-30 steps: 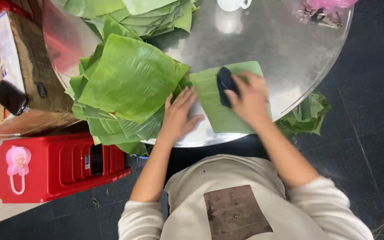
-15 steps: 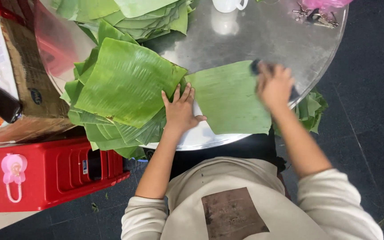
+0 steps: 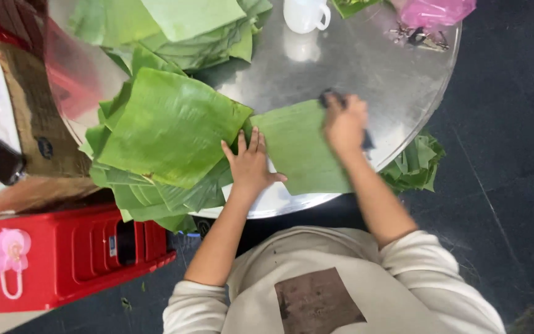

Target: Cleaning individual banana leaves by wiping them with a cloth and then stacking them on a metal table.

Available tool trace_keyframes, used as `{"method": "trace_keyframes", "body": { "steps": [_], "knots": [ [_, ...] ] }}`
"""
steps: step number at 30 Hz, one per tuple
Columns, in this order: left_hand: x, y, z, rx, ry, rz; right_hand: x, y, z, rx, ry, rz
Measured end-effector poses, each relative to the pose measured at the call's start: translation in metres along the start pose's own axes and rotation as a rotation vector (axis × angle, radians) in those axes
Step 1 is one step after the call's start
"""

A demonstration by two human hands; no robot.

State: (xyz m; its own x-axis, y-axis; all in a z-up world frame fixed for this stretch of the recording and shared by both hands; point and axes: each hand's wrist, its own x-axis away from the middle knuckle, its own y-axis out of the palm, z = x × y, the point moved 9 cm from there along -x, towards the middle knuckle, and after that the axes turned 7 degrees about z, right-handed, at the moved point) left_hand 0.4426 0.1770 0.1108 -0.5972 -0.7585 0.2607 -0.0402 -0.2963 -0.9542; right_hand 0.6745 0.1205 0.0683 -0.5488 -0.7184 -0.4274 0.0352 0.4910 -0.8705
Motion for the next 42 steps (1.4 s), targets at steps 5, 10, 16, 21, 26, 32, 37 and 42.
{"method": "trace_keyframes", "body": {
  "steps": [5,10,16,21,26,32,37,42],
  "knots": [
    [0.0,0.001,0.001,0.023,0.0,-0.043,0.01,-0.013,-0.038,-0.427,0.227,0.027],
    [-0.005,0.023,-0.001,-0.083,-0.033,-0.121,0.104,-0.011,-0.1,-0.249,-0.209,-0.127],
    [0.001,0.018,0.005,-0.059,-0.039,-0.136,0.103,-0.04,0.039,-0.085,-0.002,0.107],
    [-0.002,0.021,0.008,-0.066,-0.041,-0.164,0.102,-0.039,-0.048,-0.318,-0.123,0.151],
    [-0.006,0.02,0.008,-0.08,-0.045,-0.154,0.119,-0.025,-0.04,-0.153,-0.191,0.022],
    [0.018,0.02,0.037,-0.106,0.16,-0.011,0.095,-0.057,0.064,-0.118,0.019,0.26],
    [0.075,0.061,0.062,-0.066,0.566,0.118,0.075,-0.068,0.116,-0.285,0.071,0.427],
    [0.087,0.065,0.041,-0.011,0.878,0.492,0.078,-0.053,0.155,-0.563,0.245,0.453]
  ]
}}
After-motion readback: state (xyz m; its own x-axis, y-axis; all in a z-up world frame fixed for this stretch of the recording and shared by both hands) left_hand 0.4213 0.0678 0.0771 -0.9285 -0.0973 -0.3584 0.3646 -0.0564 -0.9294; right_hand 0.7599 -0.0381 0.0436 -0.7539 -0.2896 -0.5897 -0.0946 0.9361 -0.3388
